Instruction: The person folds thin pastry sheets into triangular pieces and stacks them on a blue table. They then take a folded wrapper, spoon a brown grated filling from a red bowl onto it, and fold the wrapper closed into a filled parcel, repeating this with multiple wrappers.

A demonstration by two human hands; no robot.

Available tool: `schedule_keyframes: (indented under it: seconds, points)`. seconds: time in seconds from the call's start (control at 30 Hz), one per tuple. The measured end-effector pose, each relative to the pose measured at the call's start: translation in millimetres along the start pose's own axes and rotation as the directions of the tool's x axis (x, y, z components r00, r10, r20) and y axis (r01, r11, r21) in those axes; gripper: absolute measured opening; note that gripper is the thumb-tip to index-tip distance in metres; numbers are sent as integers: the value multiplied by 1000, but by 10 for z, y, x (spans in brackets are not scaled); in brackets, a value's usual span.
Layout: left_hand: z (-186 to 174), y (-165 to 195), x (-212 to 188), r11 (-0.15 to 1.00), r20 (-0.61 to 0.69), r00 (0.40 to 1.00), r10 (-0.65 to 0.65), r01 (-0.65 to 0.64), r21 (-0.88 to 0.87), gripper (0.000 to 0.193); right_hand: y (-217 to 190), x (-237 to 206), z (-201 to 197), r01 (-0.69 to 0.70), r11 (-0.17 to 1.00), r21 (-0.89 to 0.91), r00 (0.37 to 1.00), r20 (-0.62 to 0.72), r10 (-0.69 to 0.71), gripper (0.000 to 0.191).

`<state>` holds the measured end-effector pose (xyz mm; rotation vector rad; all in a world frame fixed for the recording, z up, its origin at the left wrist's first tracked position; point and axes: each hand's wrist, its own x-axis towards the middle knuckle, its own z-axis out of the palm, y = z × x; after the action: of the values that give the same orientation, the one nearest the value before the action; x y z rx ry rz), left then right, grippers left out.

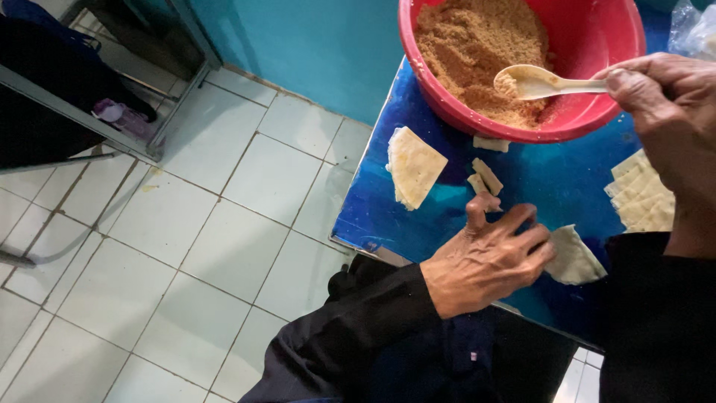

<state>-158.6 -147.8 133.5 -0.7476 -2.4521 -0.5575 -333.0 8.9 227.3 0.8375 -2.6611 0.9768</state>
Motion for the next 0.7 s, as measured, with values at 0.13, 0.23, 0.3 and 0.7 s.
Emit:
schedule_keyframes:
  seconds: [0.13, 0.23, 0.3, 0.7]
  points:
    - [19, 4, 0, 1000, -13, 1000, -2, 2, -2, 22, 222, -59, -66, -82, 960, 266, 996, 41, 74, 21]
    - [34, 9, 1, 997, -56, 998, -26, 22, -74, 32, 322, -110, -93, -122, 922, 367, 992, 52, 111, 21]
    - [41, 10, -1, 994, -70, 997, -39, 32, -103, 35, 386, -227, -131, -33, 958, 284, 999, 21, 28, 22]
    - [37, 83, 31, 995, -92, 992, -92, 87, -57, 19, 710, -2081, -637, -264, 963, -50, 965, -8, 264, 22]
